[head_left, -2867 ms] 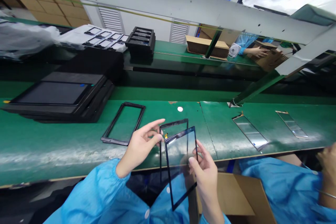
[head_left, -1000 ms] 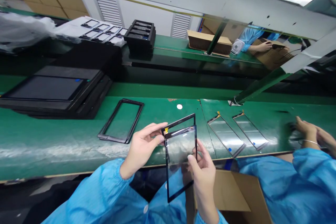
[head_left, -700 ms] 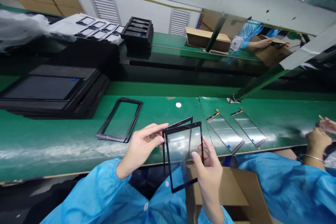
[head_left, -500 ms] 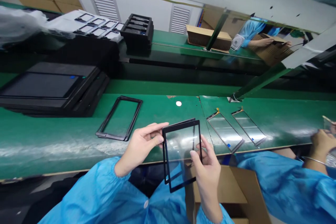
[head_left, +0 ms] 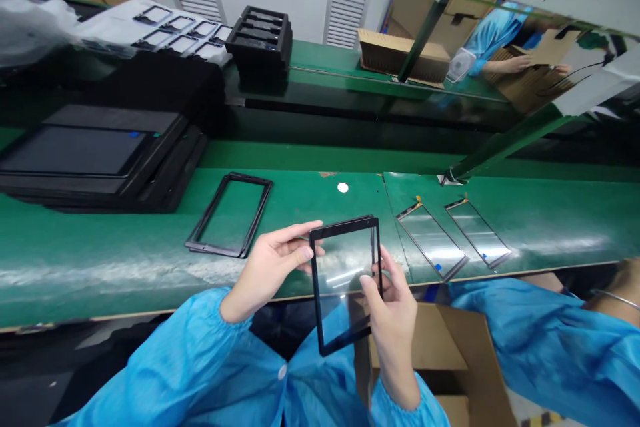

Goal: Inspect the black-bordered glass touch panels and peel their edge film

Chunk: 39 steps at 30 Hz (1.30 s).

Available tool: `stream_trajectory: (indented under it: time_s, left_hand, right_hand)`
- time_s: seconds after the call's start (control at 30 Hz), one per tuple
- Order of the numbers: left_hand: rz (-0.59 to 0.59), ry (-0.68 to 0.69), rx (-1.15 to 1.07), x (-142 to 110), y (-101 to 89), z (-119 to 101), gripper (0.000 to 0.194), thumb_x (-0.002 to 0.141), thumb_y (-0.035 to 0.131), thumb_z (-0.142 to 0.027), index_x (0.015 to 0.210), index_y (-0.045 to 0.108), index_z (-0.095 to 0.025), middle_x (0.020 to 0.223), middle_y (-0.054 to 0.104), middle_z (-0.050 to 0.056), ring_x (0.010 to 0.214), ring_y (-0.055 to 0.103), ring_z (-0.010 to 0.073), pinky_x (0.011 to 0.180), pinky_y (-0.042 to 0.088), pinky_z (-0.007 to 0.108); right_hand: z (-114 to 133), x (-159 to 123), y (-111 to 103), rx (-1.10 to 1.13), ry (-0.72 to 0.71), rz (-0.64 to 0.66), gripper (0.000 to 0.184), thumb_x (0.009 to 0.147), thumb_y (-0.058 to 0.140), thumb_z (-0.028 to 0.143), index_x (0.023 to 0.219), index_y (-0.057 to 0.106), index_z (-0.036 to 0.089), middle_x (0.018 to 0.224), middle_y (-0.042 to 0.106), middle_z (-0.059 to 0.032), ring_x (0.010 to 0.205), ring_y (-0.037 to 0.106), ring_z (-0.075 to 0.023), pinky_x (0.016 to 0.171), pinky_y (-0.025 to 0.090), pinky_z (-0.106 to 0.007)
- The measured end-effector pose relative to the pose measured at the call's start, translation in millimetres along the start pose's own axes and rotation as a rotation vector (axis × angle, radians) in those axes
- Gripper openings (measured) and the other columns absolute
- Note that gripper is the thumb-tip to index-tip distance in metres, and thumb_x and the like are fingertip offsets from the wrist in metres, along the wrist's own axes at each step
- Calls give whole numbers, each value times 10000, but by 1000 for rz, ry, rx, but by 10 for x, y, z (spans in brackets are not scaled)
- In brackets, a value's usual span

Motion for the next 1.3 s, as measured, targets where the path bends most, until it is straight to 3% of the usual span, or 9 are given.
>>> stream_trajectory:
  time_s: [0.2,0.37,0.5,0.67,0.83,1.0,1.07,1.17,1.3]
  left_hand:
    - [-34,-9,57,-43,39,-42,482,855,903,-324,1312,810,-200,889,861,100,806,810,190,623,640,186]
    - [-74,44,228,-98,75,-214,400,815,889,-243,1201,855,-144,812,858,106,752,833,213,606,640,181]
    - [-28,53,322,-151,63,-332,379,799,865,-218,1174,867,-160,779,854,90,755,842,214,635,645,172]
    - [-13,36,391,-223,-19,-304,370,821,860,-260,1185,869,-197,807,861,81,784,845,221,724,665,202]
    - [1,22,466,-256,-103,-245,370,900,809,-372,1235,853,-222,864,867,93,852,847,254,779,682,262]
    - [183,266,918,-225,49,-415,540,873,817,-353,1409,756,-336,1488,705,99,1392,649,366,979,642,362]
    - [344,241,1015,-213,114,-461,651,897,794,-323,1530,647,-371,1237,825,69,1185,770,335,968,636,378]
    - [444,60,880,-228,114,-469,516,1002,668,-322,1517,635,-333,843,838,5,722,809,241,760,651,316]
    - [127,-69,511,-303,-12,-420,387,985,708,-404,1317,637,-219,1050,850,125,696,801,224,526,578,240]
  right_hand:
    - [-26,-21,5,-137,-121,-16,555,941,771,426,1468,686,274,1243,679,-101,1056,728,-244,907,629,-381]
    - [155,93,-67,-254,-321,-23,529,981,727,384,1500,660,309,1583,559,-131,1476,536,-345,1195,477,-558]
    - [380,208,-91,45,-117,163,414,1021,684,388,1417,720,275,1181,843,-105,1047,822,-279,938,661,-428]
    - [522,194,-20,177,-66,126,238,923,818,383,1100,821,225,812,860,-64,587,809,-220,617,675,-307]
    - [527,149,-9,208,-50,103,245,904,836,404,1057,818,212,792,859,-70,576,814,-231,587,678,-299]
    - [547,153,108,169,29,327,295,891,847,409,1107,820,210,840,869,-74,679,845,-242,661,689,-303]
    - [550,175,154,158,110,495,368,853,874,469,1100,831,200,852,870,-79,724,852,-264,718,698,-351]
    - [520,258,52,128,200,651,441,869,827,603,1037,855,196,897,872,-97,827,858,-280,818,686,-397]
    - [346,378,-282,60,254,645,529,916,741,694,908,857,178,829,860,-116,752,839,-267,765,669,-381]
Point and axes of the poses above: each hand's wrist, its own x-axis towards the middle knuckle, its own y-axis out of the palm, z = x × y, the point moved 1 cm from there along x, towards the middle knuckle
